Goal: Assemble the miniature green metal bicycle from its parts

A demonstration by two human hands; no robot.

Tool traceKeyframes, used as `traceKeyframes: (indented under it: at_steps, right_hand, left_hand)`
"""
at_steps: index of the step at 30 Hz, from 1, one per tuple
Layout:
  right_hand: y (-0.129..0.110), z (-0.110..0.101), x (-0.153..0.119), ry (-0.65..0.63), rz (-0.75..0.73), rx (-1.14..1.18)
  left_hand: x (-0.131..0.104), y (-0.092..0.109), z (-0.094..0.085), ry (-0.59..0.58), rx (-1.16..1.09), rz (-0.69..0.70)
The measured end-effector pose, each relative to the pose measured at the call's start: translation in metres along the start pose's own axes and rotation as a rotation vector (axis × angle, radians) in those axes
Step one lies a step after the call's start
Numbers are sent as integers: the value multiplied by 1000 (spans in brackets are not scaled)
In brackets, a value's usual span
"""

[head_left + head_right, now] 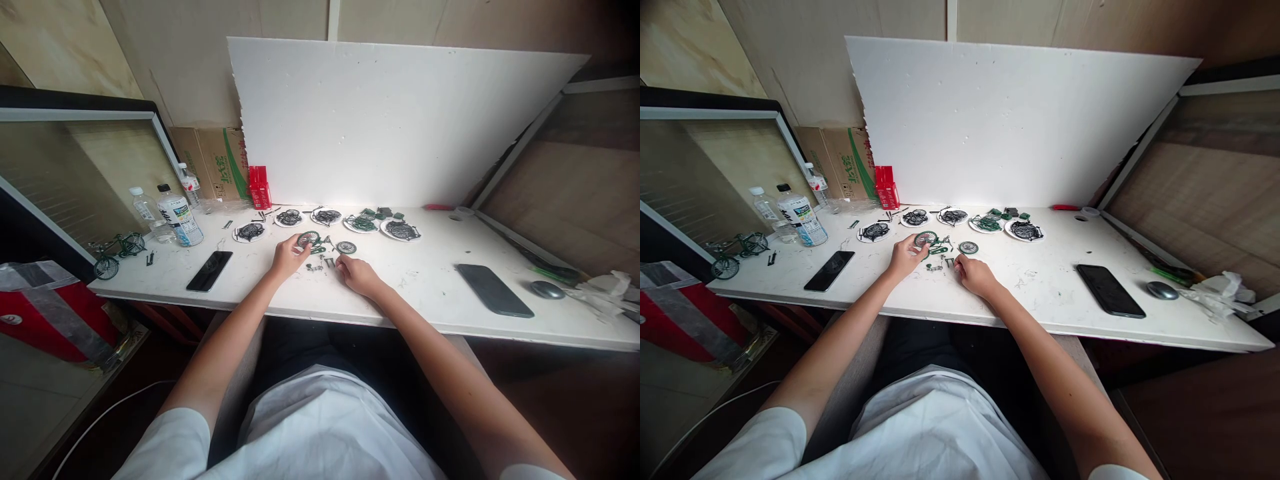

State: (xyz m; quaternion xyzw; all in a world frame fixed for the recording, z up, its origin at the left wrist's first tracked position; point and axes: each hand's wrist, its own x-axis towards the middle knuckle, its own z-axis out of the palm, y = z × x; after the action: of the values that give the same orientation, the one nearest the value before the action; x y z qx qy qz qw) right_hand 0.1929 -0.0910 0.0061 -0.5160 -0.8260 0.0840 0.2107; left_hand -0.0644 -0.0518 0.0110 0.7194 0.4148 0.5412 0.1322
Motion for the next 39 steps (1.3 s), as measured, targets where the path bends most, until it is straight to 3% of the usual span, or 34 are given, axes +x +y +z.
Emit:
traceKeyframes:
  at_steps: [28,39]
  right_hand:
    - [-1,-1,1,-7,5,-8]
    - [0,0,1,3,-6,22]
  left_hand:
    - [-1,1,-1,-57,-27,23]
    - [0,0,-1,13,8,9]
